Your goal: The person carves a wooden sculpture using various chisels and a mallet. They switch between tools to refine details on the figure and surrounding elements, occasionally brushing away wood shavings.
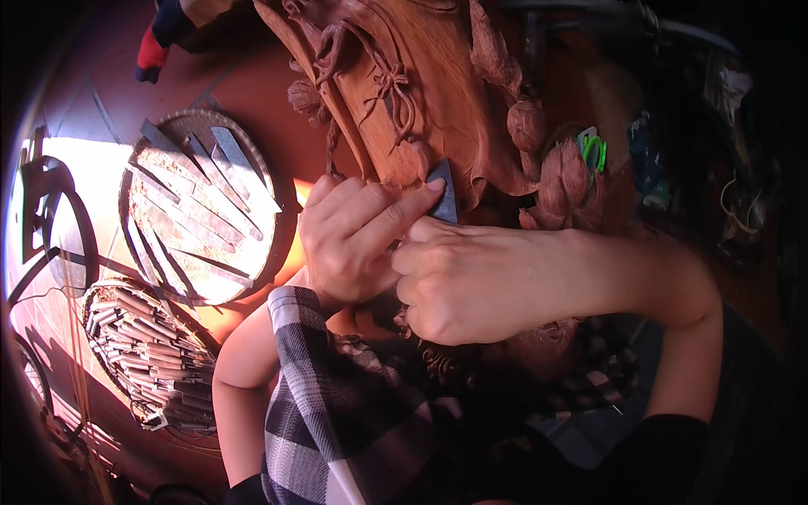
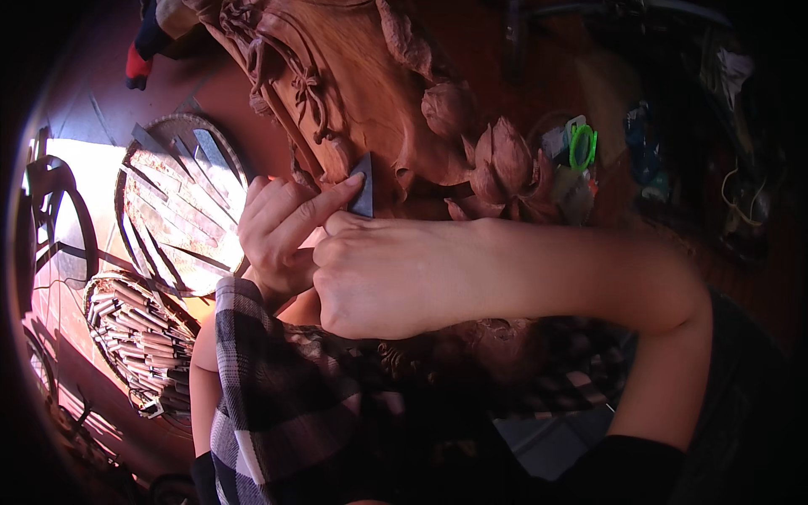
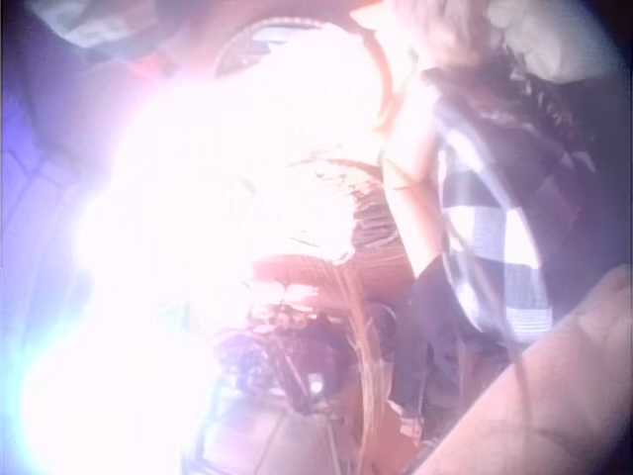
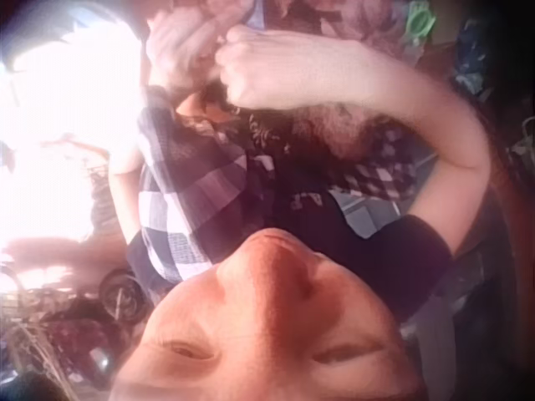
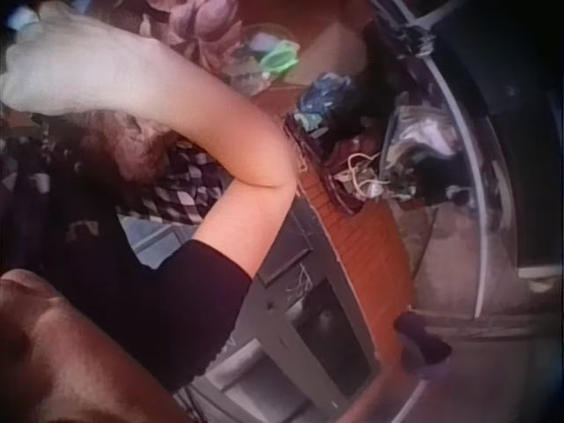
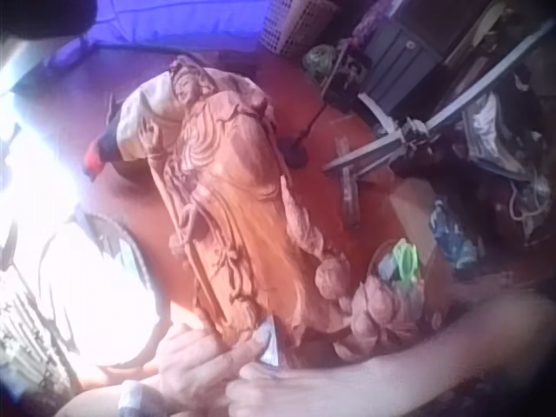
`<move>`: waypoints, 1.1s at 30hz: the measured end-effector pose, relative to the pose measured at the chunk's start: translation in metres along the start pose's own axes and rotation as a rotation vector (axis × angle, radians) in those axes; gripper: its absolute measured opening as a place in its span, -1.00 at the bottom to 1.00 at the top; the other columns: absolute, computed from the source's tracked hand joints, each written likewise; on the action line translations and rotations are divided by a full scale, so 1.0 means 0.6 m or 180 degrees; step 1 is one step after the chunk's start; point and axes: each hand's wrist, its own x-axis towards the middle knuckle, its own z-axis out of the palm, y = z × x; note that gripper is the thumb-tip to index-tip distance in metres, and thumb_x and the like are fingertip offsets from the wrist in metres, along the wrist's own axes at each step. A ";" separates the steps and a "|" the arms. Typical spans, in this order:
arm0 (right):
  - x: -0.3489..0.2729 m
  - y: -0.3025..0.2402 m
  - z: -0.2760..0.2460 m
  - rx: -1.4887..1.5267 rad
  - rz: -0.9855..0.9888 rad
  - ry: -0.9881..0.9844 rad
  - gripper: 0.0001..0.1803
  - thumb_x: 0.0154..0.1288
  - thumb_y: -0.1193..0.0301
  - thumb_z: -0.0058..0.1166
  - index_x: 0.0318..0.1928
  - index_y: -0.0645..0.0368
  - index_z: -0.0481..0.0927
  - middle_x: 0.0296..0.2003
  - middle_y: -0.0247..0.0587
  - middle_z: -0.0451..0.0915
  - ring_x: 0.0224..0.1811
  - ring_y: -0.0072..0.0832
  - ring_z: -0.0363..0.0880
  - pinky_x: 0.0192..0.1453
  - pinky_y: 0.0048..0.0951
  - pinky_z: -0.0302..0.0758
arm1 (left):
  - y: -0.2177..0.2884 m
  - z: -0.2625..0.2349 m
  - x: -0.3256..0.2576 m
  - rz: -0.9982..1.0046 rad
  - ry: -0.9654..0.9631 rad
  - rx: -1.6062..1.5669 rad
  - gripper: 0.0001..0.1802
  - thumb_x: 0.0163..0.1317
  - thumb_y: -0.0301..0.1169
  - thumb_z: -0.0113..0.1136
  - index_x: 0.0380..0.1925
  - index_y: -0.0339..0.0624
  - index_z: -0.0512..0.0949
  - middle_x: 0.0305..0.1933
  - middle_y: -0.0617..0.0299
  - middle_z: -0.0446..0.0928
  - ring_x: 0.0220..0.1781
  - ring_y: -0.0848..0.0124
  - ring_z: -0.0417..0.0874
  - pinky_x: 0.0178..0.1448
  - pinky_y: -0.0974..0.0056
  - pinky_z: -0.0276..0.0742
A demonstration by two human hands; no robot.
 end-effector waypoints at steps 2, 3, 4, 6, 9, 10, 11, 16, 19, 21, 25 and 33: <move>-0.004 -0.010 0.018 0.0109 0.0065 -0.0064 -0.83 0.00 0.38 0.16 -0.62 0.17 0.63 -0.61 -0.24 0.60 -0.38 -0.29 0.62 -0.15 -0.30 0.46 | 0.006 0.007 -0.019 0.0043 0.0072 -0.0074 -0.44 -0.34 -0.30 0.36 -0.16 -0.11 0.76 -0.48 0.36 0.50 -0.51 0.40 0.45 -0.41 0.27 0.21; -0.004 -0.017 0.022 0.0168 0.0096 -0.0099 -0.84 -0.01 0.38 0.16 -0.63 0.16 0.63 -0.61 -0.25 0.60 -0.37 -0.28 0.62 -0.15 -0.30 0.45 | 0.010 0.008 -0.021 0.0058 0.0107 -0.0112 -0.44 -0.34 -0.30 0.36 -0.16 -0.11 0.76 -0.48 0.37 0.49 -0.51 0.40 0.44 -0.41 0.27 0.19; -0.002 -0.024 0.022 0.0208 0.0097 0.0025 -0.84 -0.01 0.39 0.16 -0.64 0.14 0.63 -0.61 -0.27 0.60 -0.38 -0.32 0.60 -0.13 -0.28 0.42 | 0.012 0.003 -0.018 0.0078 0.0018 -0.0207 -0.45 -0.34 -0.29 0.36 -0.17 -0.11 0.76 -0.50 0.38 0.48 -0.52 0.42 0.44 -0.42 0.28 0.18; 0.004 -0.037 0.013 0.0196 0.0078 0.0190 -0.85 -0.02 0.39 0.16 -0.65 0.13 0.63 -0.61 -0.29 0.60 -0.37 -0.38 0.59 -0.10 -0.27 0.41 | 0.013 -0.011 -0.011 0.0077 0.0080 -0.0269 -0.47 -0.34 -0.29 0.35 -0.19 -0.11 0.77 -0.50 0.38 0.50 -0.53 0.43 0.45 -0.42 0.29 0.18; 0.010 -0.062 0.015 0.0267 0.0057 0.0271 -0.84 -0.04 0.35 0.14 -0.66 0.11 0.61 -0.62 -0.33 0.54 -0.38 -0.44 0.52 -0.09 -0.28 0.37 | 0.010 -0.015 -0.018 0.0274 0.0157 -0.0517 -0.49 -0.32 -0.30 0.33 -0.20 -0.12 0.78 -0.49 0.39 0.55 -0.48 0.47 0.52 -0.42 0.33 0.20; 0.008 -0.071 0.019 0.0358 -0.0011 0.0395 -0.85 -0.08 0.35 0.12 -0.66 0.10 0.52 -0.60 -0.34 0.44 -0.38 -0.44 0.45 -0.14 -0.31 0.35 | 0.008 -0.014 -0.024 0.0404 0.0153 -0.0604 -0.49 -0.31 -0.31 0.32 -0.20 -0.12 0.78 -0.48 0.39 0.55 -0.46 0.48 0.54 -0.42 0.33 0.21; 0.005 -0.076 0.023 0.0451 -0.0083 0.0516 -0.83 -0.11 0.34 0.11 -0.66 0.09 0.42 -0.58 -0.36 0.34 -0.37 -0.43 0.38 -0.20 -0.34 0.32 | 0.008 -0.017 -0.026 0.0532 0.0146 -0.0688 -0.49 -0.30 -0.31 0.32 -0.19 -0.12 0.78 -0.48 0.40 0.56 -0.45 0.49 0.56 -0.42 0.34 0.22; 0.000 -0.085 0.018 0.0191 -0.0099 0.0516 -0.86 -0.04 0.34 0.10 -0.52 0.14 0.55 -0.43 -0.28 0.48 -0.24 -0.38 0.45 -0.01 -0.25 0.40 | 0.021 -0.030 -0.024 0.0526 0.0222 -0.0666 -0.53 -0.22 -0.33 0.31 -0.18 -0.18 0.77 -0.30 0.31 0.64 -0.34 0.43 0.67 -0.27 0.36 0.50; 0.009 -0.080 0.010 -0.0026 -0.0112 0.0950 -0.72 0.13 0.33 0.07 -0.15 0.10 0.66 -0.15 -0.20 0.59 0.01 -0.33 0.52 0.23 -0.12 0.41 | -0.003 -0.049 -0.039 0.0774 0.0044 -0.0426 -0.52 -0.20 -0.32 0.31 -0.16 -0.22 0.75 -0.25 0.26 0.67 -0.29 0.40 0.70 -0.26 0.35 0.51; 0.006 -0.084 -0.008 -0.0081 0.0217 0.1042 -0.68 0.13 0.38 0.16 -0.05 0.06 0.62 -0.01 -0.13 0.54 0.08 -0.20 0.50 0.25 -0.05 0.43 | -0.020 -0.062 -0.061 0.0328 0.0022 -0.0410 -0.61 -0.08 -0.37 0.34 -0.17 -0.24 0.70 -0.23 0.19 0.67 -0.28 0.31 0.70 -0.26 0.29 0.53; -0.061 -0.094 -0.029 -0.0245 0.1377 0.1146 -0.47 0.14 0.48 0.33 0.15 -0.02 0.54 0.25 0.03 0.46 0.24 0.06 0.47 0.28 0.09 0.47 | -0.038 -0.093 -0.182 -0.1929 0.0863 0.0259 -0.83 0.05 -0.52 0.38 -0.31 -0.19 0.65 -0.37 0.12 0.59 -0.40 0.19 0.63 -0.39 0.24 0.48; -0.055 -0.064 0.002 -0.0491 0.1805 0.0844 -0.52 0.10 0.49 0.31 0.10 0.23 0.62 0.07 -0.05 0.60 0.09 -0.13 0.58 0.21 -0.12 0.42 | -0.108 -0.161 -0.417 -0.4412 0.1589 0.0967 -0.74 0.20 -0.43 0.42 -0.23 -0.39 0.58 -0.53 0.07 0.62 -0.52 0.34 0.62 -0.39 0.26 0.48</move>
